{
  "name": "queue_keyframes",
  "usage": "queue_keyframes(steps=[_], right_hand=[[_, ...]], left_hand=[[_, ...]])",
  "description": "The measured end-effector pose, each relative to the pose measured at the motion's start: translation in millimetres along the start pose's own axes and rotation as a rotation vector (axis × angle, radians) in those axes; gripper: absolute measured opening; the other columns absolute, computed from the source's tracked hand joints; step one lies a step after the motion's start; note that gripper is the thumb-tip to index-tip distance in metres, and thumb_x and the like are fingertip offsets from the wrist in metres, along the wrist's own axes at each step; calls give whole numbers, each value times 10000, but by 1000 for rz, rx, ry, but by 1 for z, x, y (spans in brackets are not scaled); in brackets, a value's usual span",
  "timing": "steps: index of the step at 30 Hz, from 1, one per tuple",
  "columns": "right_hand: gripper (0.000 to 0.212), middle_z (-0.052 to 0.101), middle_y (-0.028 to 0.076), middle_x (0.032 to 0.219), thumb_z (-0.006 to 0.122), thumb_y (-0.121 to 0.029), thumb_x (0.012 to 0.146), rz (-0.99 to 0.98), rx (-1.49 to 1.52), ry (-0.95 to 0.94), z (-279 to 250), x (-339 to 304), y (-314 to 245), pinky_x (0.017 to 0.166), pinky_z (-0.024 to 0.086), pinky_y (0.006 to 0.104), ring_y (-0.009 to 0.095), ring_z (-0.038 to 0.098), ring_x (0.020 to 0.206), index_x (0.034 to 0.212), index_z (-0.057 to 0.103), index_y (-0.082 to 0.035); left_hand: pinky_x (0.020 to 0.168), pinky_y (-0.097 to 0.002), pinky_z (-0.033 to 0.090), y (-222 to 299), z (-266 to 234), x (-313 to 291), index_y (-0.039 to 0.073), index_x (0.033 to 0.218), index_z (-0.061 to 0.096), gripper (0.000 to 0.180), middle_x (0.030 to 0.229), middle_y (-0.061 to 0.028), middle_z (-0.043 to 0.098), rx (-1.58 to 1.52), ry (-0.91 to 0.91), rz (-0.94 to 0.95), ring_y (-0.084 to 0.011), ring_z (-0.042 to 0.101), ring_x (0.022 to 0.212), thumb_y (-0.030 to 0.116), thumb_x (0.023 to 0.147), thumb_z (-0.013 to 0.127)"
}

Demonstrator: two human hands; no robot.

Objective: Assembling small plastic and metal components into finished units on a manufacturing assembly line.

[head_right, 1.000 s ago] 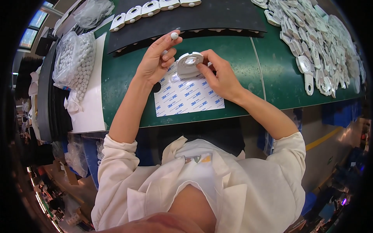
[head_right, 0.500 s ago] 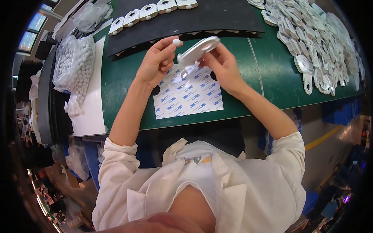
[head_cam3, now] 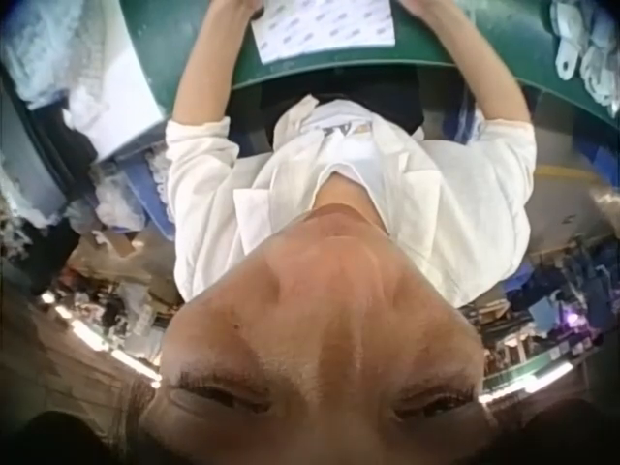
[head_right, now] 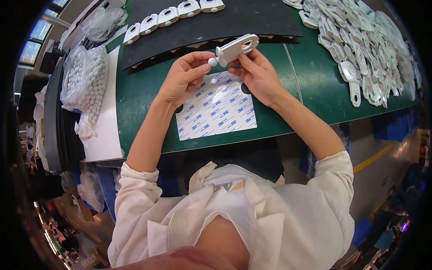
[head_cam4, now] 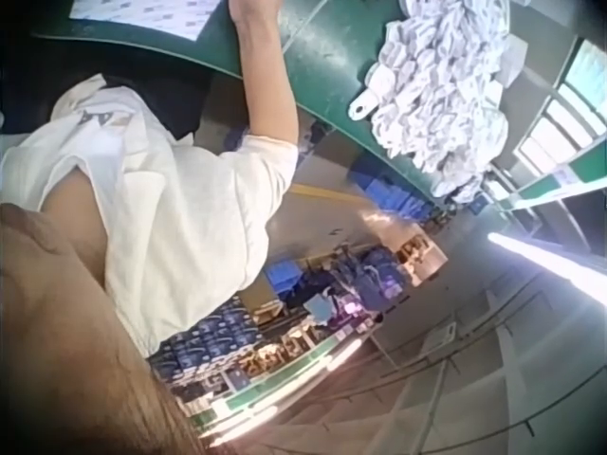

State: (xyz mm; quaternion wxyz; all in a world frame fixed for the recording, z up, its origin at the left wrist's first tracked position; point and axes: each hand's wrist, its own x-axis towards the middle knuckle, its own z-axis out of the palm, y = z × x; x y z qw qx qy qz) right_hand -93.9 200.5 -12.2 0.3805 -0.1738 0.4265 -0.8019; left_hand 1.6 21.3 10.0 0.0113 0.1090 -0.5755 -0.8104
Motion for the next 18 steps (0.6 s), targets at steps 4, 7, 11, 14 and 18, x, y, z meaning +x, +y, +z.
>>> queue_keyframes(steps=[4, 7, 11, 14, 18], right_hand=[[255, 523, 56, 1084, 427, -168, 944, 4, -16, 0, 1, 0, 0, 858, 440, 270, 127, 522, 968, 1181, 427, -74], [255, 518, 56, 1090, 430, -165, 943, -14, -47, 0, 2, -1, 0, 856, 441, 274, 124, 519, 972, 1182, 425, -74], [256, 517, 51, 1082, 431, -161, 943, -27, -90, 6, 6, -2, -2, 846, 451, 285, 120, 522, 946, 1184, 423, -75], [244, 520, 49, 1064, 430, -160, 944, -52, -161, 2, 6, -3, -5, 794, 457, 285, 122, 520, 910, 1173, 426, -75], [230, 536, 49, 990, 447, -145, 937, -216, -316, -137, 2, -3, -6, 720, 439, 266, 129, 524, 814, 1151, 435, -61]], left_hand=[[445, -149, 297, 0, 0, -1, 35, 1009, 621, 279, 808, -12, 599, -18, -7, -6, -16, 396, 524, 49, 739, 688], [459, -155, 301, 2, 2, -1, 35, 1011, 617, 300, 792, -8, 611, -29, -3, 6, -18, 422, 535, 55, 724, 700], [427, -141, 289, 5, 6, -1, 31, 1115, 529, 409, 744, -1, 586, 47, 43, -28, -9, 418, 500, 23, 736, 683], [427, -144, 284, 5, 7, -1, 33, 1141, 482, 503, 713, 0, 570, 194, 49, 39, -13, 416, 494, 60, 699, 720], [493, -178, 350, 6, 6, 0, 31, 1158, 462, 579, 687, 11, 578, 213, -22, 87, -32, 510, 601, 106, 665, 756]])
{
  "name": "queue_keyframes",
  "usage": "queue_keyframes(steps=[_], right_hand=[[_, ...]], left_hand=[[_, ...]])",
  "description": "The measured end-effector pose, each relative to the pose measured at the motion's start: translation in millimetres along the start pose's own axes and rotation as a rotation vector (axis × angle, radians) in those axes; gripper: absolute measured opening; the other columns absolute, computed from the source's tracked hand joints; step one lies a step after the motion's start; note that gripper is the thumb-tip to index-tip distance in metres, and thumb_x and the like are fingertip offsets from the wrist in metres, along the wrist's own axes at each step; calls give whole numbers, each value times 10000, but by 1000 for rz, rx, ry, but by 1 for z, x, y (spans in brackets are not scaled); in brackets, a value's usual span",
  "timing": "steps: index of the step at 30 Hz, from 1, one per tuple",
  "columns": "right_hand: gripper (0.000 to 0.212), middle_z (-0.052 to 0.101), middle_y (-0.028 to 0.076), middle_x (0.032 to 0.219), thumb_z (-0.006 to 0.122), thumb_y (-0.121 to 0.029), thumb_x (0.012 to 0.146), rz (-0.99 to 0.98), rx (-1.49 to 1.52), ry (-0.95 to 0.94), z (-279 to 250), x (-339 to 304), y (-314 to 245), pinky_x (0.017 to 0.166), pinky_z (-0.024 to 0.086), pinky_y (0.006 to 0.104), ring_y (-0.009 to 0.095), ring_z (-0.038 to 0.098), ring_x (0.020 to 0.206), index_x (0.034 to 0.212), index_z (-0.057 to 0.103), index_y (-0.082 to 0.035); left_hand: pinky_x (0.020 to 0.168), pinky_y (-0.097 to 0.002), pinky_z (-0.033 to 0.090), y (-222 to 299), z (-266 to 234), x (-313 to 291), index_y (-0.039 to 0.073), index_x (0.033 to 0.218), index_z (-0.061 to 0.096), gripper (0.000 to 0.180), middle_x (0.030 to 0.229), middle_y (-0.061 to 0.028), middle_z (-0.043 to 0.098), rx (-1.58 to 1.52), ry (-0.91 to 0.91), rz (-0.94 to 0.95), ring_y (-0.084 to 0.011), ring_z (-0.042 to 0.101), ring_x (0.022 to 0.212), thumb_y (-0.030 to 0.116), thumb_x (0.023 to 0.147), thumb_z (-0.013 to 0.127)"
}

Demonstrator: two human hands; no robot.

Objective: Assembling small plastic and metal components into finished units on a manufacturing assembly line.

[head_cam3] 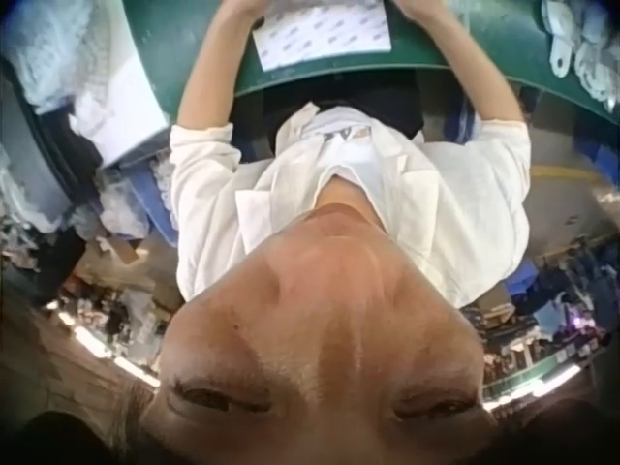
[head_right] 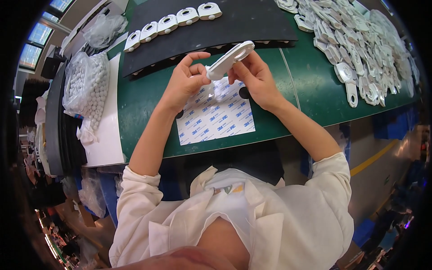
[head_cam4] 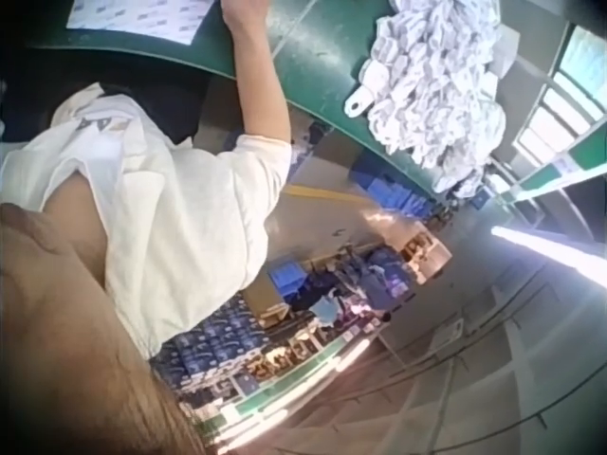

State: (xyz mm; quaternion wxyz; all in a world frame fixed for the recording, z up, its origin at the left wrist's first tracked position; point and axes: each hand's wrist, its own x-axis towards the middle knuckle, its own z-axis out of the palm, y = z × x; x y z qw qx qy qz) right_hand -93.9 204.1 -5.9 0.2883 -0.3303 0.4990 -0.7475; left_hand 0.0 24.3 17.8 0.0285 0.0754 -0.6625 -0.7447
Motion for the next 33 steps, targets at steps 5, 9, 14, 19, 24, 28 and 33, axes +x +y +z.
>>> queue_keyframes(steps=[5, 9, 14, 19, 24, 28, 33], right_hand=[[238, 551, 23, 865, 508, -133, 902, -117, -236, 3, -3, 38, -27, 690, 419, 223, 90, 513, 746, 1108, 486, -15], [365, 597, 11, 856, 579, -210, 862, -166, -448, 267, -42, 104, -33, 641, 421, 193, 62, 534, 741, 1155, 480, -16], [362, 627, 46, 904, 590, -252, 846, -58, -815, 398, -127, 178, 1, 632, 447, 222, 92, 557, 772, 1124, 555, -22], [318, 632, 43, 924, 573, -268, 853, 70, -872, 346, -116, 195, -3, 677, 451, 242, 109, 562, 787, 1078, 612, -48], [322, 637, 55, 934, 576, -262, 846, -204, -1075, 259, -125, 159, -19, 746, 452, 258, 130, 579, 824, 1086, 608, -48], [299, 640, 89, 916, 610, -213, 811, -409, -1264, 386, -150, 114, -46, 765, 459, 281, 177, 601, 825, 1066, 603, -57], [301, 635, 131, 967, 622, -229, 776, -508, -1567, 691, -221, 57, -72, 803, 452, 379, 294, 600, 857, 1017, 621, -49]], left_hand=[[480, -164, 317, 1, 0, -2, 20, 1195, 420, 588, 677, 13, 515, -260, 38, -112, -42, 420, 524, 166, 719, 733], [436, -182, 294, 1, -1, -2, 11, 1262, 387, 584, 817, -43, 516, -638, -2, -191, -77, 385, 556, 454, 889, 470], [432, -194, 312, -1, -10, 3, -5, 1271, 409, 643, 845, -59, 521, -792, -194, -152, -90, 377, 566, 518, 923, 271], [435, -200, 320, -7, -16, 1, -20, 1308, 365, 573, 839, -52, 526, -838, -307, -130, -93, 384, 575, 418, 945, 290], [429, -170, 270, -4, -9, -2, -15, 1079, 564, 310, 781, 6, 504, -623, -91, -133, -39, 356, 537, 229, 925, 452], [429, -165, 255, -8, -12, -4, 4, 927, 607, 234, 721, 30, 496, -481, -95, -85, -20, 329, 508, 219, 901, 518], [432, -181, 243, -7, -5, -5, 24, 793, 623, 256, 597, 44, 456, -426, -25, -34, -25, 307, 479, 267, 865, 583]])
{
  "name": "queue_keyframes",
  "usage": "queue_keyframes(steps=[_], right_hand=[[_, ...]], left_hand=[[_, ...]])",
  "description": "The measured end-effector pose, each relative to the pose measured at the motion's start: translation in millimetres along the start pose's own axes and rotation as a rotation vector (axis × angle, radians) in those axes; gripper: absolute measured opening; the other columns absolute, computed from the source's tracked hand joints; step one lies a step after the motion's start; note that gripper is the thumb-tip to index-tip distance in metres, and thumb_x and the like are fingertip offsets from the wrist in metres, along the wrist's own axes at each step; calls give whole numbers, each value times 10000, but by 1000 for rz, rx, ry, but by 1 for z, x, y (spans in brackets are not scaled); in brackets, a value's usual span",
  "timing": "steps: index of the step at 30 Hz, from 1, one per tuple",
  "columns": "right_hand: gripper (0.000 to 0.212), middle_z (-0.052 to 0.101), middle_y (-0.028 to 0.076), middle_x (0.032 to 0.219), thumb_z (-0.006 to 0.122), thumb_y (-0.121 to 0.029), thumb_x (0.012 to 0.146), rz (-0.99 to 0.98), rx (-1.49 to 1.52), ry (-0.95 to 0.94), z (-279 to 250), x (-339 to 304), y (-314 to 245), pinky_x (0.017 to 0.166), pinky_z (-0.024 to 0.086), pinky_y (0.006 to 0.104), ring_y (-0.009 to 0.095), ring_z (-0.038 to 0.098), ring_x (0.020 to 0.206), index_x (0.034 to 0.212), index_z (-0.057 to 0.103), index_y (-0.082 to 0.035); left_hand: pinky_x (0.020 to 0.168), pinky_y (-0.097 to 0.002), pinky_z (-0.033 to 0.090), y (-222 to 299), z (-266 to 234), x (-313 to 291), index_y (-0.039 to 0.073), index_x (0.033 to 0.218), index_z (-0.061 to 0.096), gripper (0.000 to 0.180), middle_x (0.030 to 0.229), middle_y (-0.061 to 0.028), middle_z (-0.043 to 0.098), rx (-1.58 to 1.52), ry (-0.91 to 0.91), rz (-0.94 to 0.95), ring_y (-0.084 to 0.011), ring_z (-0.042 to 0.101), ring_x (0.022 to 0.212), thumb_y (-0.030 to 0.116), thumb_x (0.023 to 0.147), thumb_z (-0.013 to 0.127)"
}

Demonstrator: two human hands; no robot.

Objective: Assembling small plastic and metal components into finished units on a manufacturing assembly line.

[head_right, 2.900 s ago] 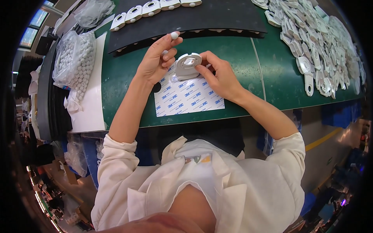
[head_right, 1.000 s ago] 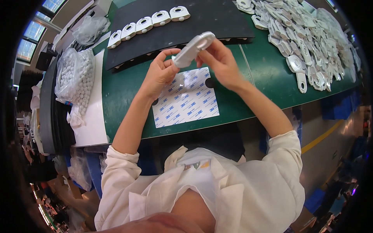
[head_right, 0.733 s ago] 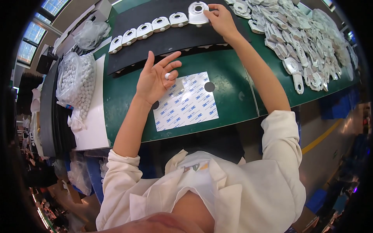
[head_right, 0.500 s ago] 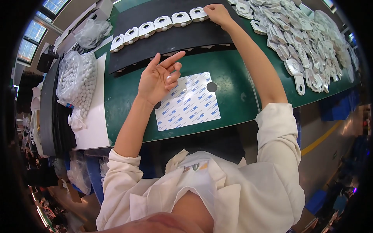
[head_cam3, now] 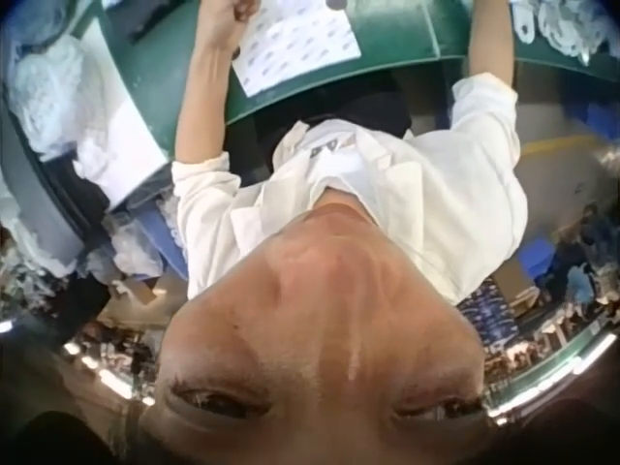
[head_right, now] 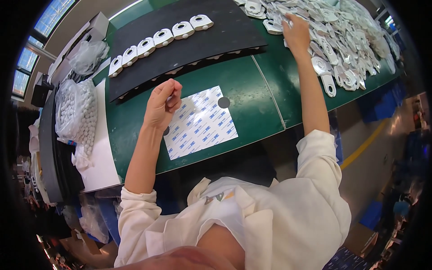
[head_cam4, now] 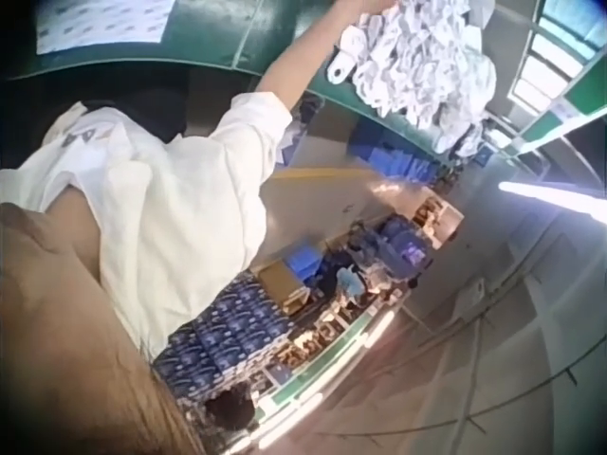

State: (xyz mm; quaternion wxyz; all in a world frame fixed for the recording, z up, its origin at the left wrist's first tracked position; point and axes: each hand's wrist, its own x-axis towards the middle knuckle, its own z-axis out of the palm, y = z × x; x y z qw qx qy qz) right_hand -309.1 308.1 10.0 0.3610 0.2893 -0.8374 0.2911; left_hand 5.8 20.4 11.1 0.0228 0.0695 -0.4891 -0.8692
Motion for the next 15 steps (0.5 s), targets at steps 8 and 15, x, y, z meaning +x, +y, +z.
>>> queue_keyframes(steps=[8, 15], right_hand=[[378, 622, 203, 831, 484, -365, 852, 246, -506, -262, -13, -10, 42, 727, 446, 439, 379, 589, 805, 878, 646, -25], [335, 633, 145, 835, 597, -307, 786, 391, -245, -445, -18, 8, 71, 684, 459, 341, 242, 611, 739, 985, 582, -38]], left_hand=[[439, -205, 236, 1, -5, -1, 46, 683, 595, 286, 534, 41, 426, 55, 62, 43, -49, 288, 465, 287, 836, 623], [434, -221, 235, -2, -11, 3, 100, 498, 434, 481, 526, 26, 393, -93, 56, 102, -69, 283, 451, 380, 872, 550]])
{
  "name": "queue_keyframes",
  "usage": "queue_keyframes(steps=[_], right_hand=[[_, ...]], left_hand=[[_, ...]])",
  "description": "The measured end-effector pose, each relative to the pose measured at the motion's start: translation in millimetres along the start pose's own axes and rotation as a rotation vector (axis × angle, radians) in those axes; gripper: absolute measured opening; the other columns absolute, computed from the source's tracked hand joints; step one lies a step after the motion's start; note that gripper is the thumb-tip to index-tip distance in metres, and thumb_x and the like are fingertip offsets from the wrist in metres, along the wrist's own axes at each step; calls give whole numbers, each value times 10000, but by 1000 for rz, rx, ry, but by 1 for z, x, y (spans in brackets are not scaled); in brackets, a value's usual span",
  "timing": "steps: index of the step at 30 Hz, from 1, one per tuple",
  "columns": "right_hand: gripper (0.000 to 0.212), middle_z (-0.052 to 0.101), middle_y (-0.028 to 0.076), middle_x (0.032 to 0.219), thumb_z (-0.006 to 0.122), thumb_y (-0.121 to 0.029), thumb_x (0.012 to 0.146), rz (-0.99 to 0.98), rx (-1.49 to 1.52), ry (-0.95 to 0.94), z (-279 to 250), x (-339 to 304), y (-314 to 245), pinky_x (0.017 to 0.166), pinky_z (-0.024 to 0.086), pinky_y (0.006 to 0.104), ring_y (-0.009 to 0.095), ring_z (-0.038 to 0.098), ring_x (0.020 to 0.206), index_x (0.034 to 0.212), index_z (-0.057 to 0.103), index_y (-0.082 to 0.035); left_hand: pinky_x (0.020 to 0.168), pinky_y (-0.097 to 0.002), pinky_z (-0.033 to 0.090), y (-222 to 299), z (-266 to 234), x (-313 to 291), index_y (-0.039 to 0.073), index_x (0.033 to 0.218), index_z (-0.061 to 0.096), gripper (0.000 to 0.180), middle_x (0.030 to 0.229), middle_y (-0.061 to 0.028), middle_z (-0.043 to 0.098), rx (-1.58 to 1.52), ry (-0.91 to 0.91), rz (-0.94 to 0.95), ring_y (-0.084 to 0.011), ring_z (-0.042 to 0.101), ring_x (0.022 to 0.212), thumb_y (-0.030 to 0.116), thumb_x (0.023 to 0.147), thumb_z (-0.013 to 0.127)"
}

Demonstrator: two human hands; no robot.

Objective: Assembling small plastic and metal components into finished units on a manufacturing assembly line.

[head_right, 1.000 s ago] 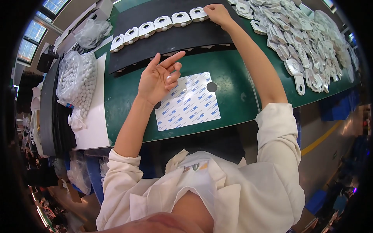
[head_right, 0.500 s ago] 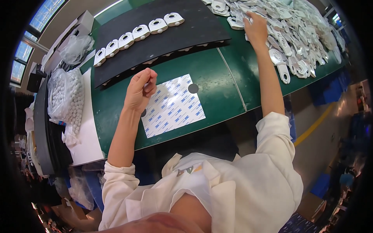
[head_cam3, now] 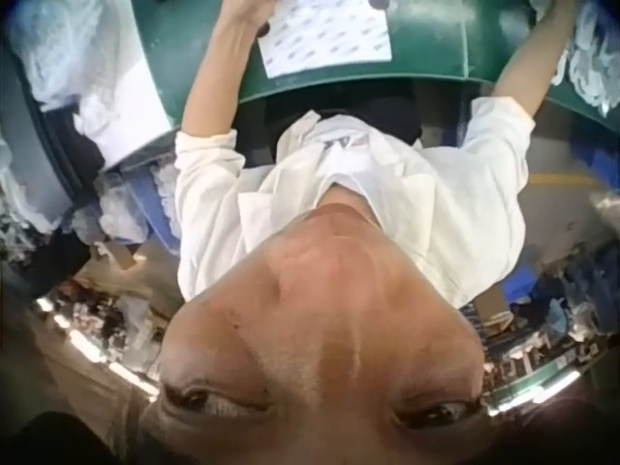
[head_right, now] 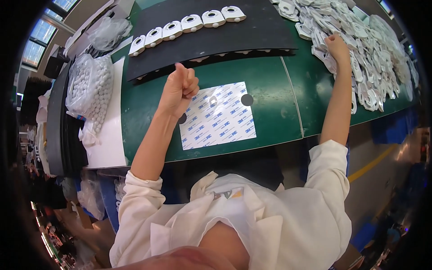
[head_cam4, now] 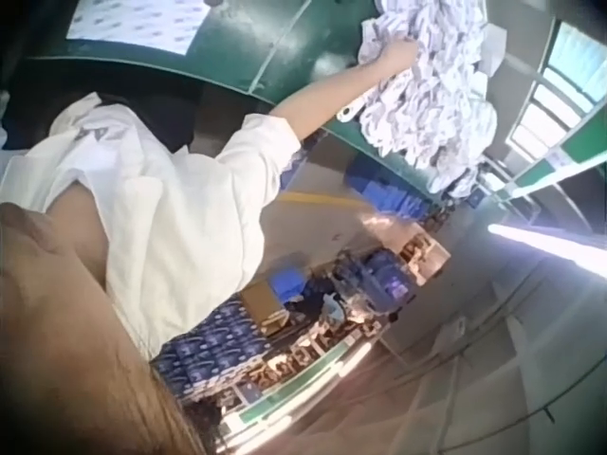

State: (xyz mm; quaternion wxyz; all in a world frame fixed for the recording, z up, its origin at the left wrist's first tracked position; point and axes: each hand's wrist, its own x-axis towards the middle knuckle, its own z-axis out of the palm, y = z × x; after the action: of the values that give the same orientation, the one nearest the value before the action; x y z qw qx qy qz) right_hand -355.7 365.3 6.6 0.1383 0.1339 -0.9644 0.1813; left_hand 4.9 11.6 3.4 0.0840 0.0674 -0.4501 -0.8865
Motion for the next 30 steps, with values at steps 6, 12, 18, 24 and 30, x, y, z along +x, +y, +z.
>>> queue_keyframes(steps=[6, 12, 18, 24, 30], right_hand=[[500, 612, 170, 907, 623, -354, 780, 199, 109, -147, -19, -17, -26, 616, 465, 341, 217, 592, 752, 1141, 499, -30], [532, 619, 158, 897, 689, -380, 718, 48, -93, 47, -11, -10, 19, 580, 458, 330, 228, 599, 649, 1033, 550, 25], [324, 641, 98, 736, 660, -265, 771, 22, -243, -124, -69, -53, -35, 640, 456, 309, 227, 611, 677, 947, 620, 4], [186, 632, 43, 906, 562, -62, 844, -311, 778, -111, -56, -150, -144, 730, 454, 224, 104, 575, 785, 1009, 605, 13], [176, 602, 29, 905, 527, -34, 863, -246, 1184, -679, -8, -237, -229, 748, 452, 213, 71, 552, 832, 1032, 565, 0]], left_hand=[[552, -227, 366, 11, 7, 2, 52, 764, 556, 453, 706, -19, 483, -244, 87, -152, -107, 419, 625, 449, 917, 402], [897, -296, 448, 0, 4, 6, -43, 1079, 463, 238, 1046, -167, 494, -258, 75, -82, -263, 528, 983, 118, 905, 436], [907, -288, 477, 3, 6, 7, -31, 1040, 475, 176, 1058, -199, 529, -191, 39, -65, -256, 568, 998, 83, 909, 450], [636, -219, 510, 5, -1, 4, -8, 981, 524, 365, 839, -101, 588, -84, 104, -116, -132, 587, 690, 339, 873, 546], [496, -184, 378, 3, -8, 8, 30, 1042, 542, 385, 727, 4, 519, -110, 12, -44, -61, 442, 591, 370, 862, 559]])
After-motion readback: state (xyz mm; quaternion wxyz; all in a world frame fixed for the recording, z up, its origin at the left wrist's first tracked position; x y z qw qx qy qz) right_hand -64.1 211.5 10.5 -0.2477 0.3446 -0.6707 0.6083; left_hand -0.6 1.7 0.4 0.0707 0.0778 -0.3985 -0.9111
